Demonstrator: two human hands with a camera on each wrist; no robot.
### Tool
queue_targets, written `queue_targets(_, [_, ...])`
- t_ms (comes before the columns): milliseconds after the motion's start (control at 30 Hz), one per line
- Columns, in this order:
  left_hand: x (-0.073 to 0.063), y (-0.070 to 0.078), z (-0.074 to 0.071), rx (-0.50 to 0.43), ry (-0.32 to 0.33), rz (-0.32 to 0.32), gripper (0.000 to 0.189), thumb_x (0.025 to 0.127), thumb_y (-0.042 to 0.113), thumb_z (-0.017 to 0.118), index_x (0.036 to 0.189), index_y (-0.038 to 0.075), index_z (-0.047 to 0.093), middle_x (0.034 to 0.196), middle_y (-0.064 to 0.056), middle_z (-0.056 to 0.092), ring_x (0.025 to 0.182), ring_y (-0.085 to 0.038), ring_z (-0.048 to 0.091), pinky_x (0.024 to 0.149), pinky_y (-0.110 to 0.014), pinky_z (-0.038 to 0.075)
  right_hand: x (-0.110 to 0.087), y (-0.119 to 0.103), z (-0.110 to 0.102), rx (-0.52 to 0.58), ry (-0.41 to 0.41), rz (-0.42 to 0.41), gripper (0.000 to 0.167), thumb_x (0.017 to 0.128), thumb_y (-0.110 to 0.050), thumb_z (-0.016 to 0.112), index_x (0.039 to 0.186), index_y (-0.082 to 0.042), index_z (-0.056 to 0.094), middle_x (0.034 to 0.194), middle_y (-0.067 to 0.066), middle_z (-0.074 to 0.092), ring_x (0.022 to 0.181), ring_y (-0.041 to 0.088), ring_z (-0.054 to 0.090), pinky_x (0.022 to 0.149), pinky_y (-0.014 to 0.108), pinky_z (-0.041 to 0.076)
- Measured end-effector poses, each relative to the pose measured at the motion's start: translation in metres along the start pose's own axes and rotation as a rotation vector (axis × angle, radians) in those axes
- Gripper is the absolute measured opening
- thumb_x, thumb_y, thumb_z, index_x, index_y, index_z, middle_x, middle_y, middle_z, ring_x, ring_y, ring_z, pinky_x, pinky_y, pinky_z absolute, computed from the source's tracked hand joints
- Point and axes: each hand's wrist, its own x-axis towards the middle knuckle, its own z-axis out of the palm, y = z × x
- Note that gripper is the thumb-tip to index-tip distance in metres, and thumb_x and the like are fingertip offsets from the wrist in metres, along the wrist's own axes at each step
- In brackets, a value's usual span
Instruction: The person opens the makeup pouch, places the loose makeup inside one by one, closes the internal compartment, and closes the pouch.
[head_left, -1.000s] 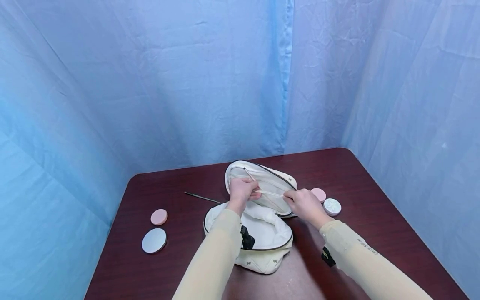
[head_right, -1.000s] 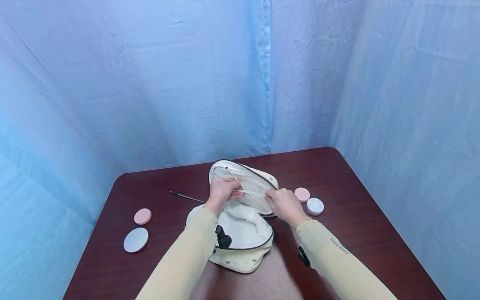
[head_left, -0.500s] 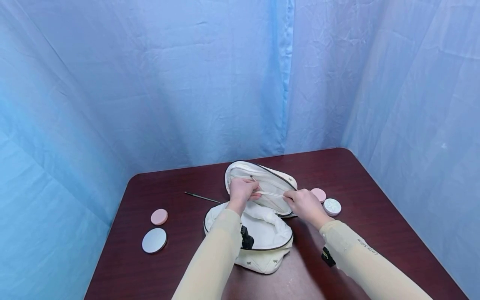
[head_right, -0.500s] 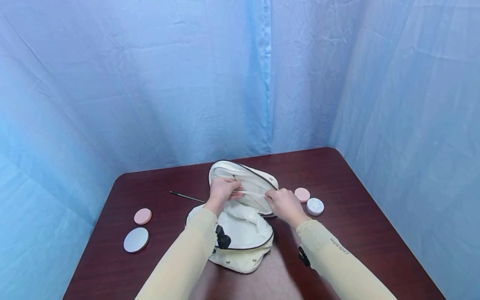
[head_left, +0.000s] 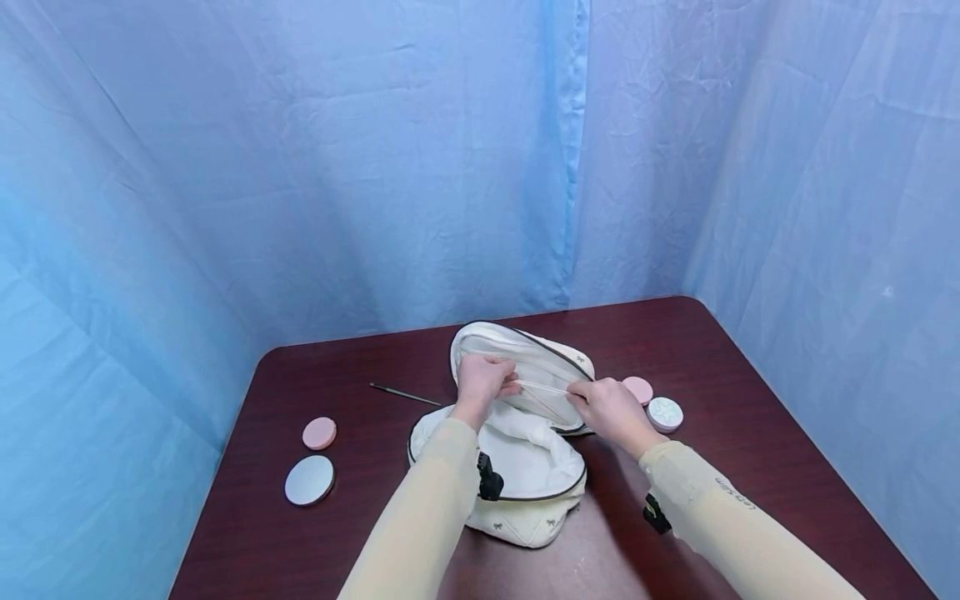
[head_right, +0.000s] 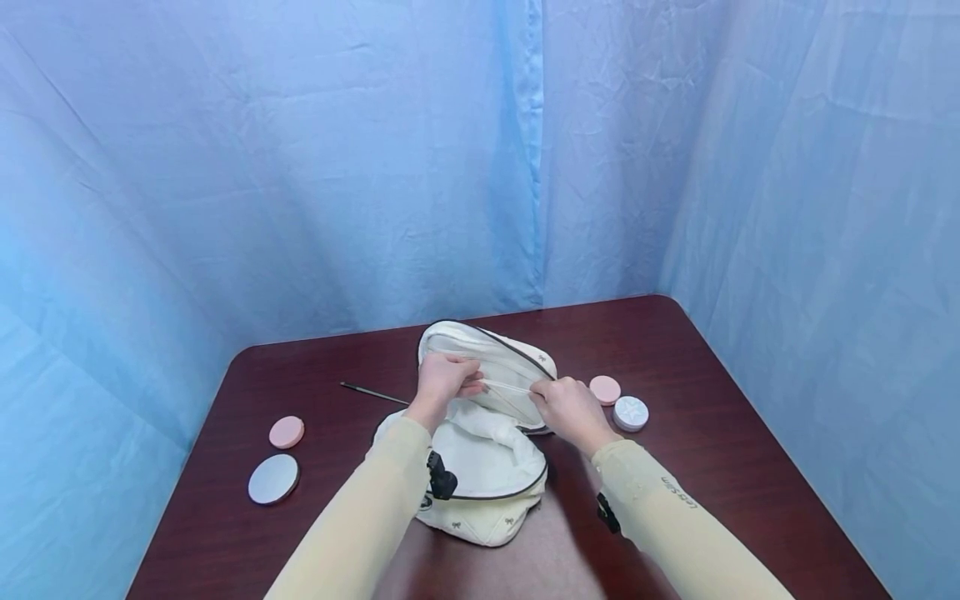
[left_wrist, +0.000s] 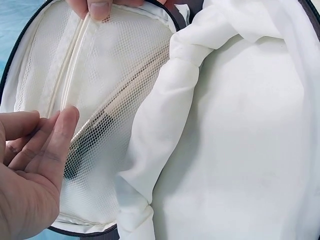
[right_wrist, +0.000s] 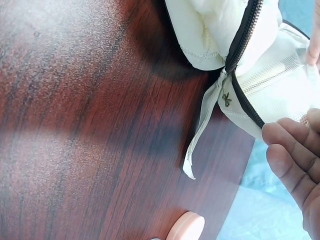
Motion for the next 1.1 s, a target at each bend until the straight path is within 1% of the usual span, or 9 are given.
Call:
queue_targets(167, [0.003, 0.0, -0.004, 0.007, -0.004, 0.026, 0.018, 0.094, 0.006, 0.068, 0.105, -0.007, 0.073, 0.092, -0.024, 0.076, 0.079, -0.028, 0.077, 0.07, -0.032, 0.063, 0.001, 0.0, 0.001, -0.004, -0.008, 0.002, 0.016, 0.091, -0.008, 0.075, 0.079, -0.014, 0.066, 0.057, -0.013, 0.037, 0.053, 0.008, 0.036, 0.05, 0.028, 0.038])
queue_targets(300, [0.002, 0.002, -0.007, 0.032, -0.018, 0.047, 0.021, 0.095, 0.007, 0.067, 0.109, -0.006, 0.075, 0.092, -0.022, 0.076, 0.081, -0.026, 0.078, 0.072, -0.031, 0.063, 0.001, -0.001, 0.001, -0.001, -0.01, 0.006, 0.015, 0.091, -0.008, 0.075, 0.08, -0.014, 0.067, 0.057, -0.013, 0.039, 0.053, 0.007, 0.037, 0.051, 0.028, 0.039])
queue_targets(467, [0.001, 0.005, -0.017, 0.031, -0.047, 0.09, 0.024, 0.095, 0.006, 0.065, 0.111, -0.01, 0.073, 0.092, -0.022, 0.076, 0.078, -0.022, 0.077, 0.074, -0.029, 0.063, 0.0, -0.001, 0.001, 0.002, -0.012, 0.012, 0.017, 0.091, -0.008, 0.075, 0.078, -0.015, 0.065, 0.057, -0.013, 0.038, 0.053, 0.007, 0.036, 0.05, 0.027, 0.038])
queue_targets(500, [0.001, 0.006, -0.021, 0.031, -0.047, 0.1, 0.025, 0.095, 0.006, 0.065, 0.111, -0.011, 0.073, 0.093, -0.022, 0.076, 0.08, -0.023, 0.077, 0.074, -0.03, 0.063, 0.0, -0.001, 0.002, 0.002, -0.014, 0.013, 0.018, 0.091, -0.008, 0.075, 0.078, -0.015, 0.065, 0.058, -0.012, 0.038, 0.053, 0.007, 0.036, 0.05, 0.027, 0.038])
queue_targets(633, [0.002, 0.009, -0.039, 0.026, -0.024, 0.106, 0.027, 0.096, 0.009, 0.066, 0.114, -0.011, 0.072, 0.097, -0.023, 0.076, 0.086, -0.027, 0.077, 0.075, -0.032, 0.063, -0.001, -0.001, 0.002, 0.005, -0.017, 0.016, 0.018, 0.091, -0.007, 0.074, 0.077, -0.015, 0.065, 0.058, -0.013, 0.037, 0.053, 0.007, 0.036, 0.05, 0.027, 0.038])
queue_targets(733, [0.006, 0.01, -0.055, 0.0, 0.004, 0.09, 0.03, 0.097, 0.009, 0.066, 0.119, -0.011, 0.07, 0.099, -0.024, 0.075, 0.088, -0.029, 0.077, 0.074, -0.032, 0.063, -0.001, -0.002, 0.002, 0.006, -0.017, 0.019, 0.019, 0.091, -0.007, 0.074, 0.077, -0.015, 0.065, 0.058, -0.013, 0.037, 0.053, 0.007, 0.036, 0.05, 0.027, 0.038])
queue_targets(900, [0.013, 0.008, -0.083, -0.014, 0.076, 0.064, 0.033, 0.098, 0.012, 0.067, 0.121, -0.011, 0.068, 0.1, -0.026, 0.075, 0.084, -0.028, 0.077, 0.07, -0.03, 0.063, -0.001, -0.002, 0.001, 0.005, -0.019, 0.023, 0.02, 0.092, -0.007, 0.073, 0.077, -0.016, 0.064, 0.058, -0.013, 0.038, 0.053, 0.007, 0.036, 0.049, 0.027, 0.037])
queue_targets(967, [0.013, 0.007, -0.093, -0.015, 0.107, 0.053, 0.032, 0.098, 0.013, 0.067, 0.121, -0.009, 0.068, 0.103, -0.028, 0.074, 0.081, -0.027, 0.077, 0.07, -0.03, 0.063, -0.002, -0.002, 0.001, 0.004, -0.023, 0.027, 0.02, 0.092, -0.007, 0.073, 0.077, -0.016, 0.064, 0.058, -0.013, 0.038, 0.053, 0.007, 0.036, 0.049, 0.027, 0.037])
queue_targets(1100, [0.013, 0.003, -0.112, -0.046, 0.145, 0.025, 0.033, 0.099, 0.013, 0.066, 0.124, -0.009, 0.066, 0.106, -0.031, 0.072, 0.073, -0.02, 0.076, 0.069, -0.03, 0.063, -0.002, -0.002, 0.001, 0.0, -0.025, 0.03, 0.024, 0.092, -0.007, 0.073, 0.074, -0.017, 0.061, 0.057, -0.012, 0.036, 0.052, 0.007, 0.035, 0.049, 0.027, 0.036])
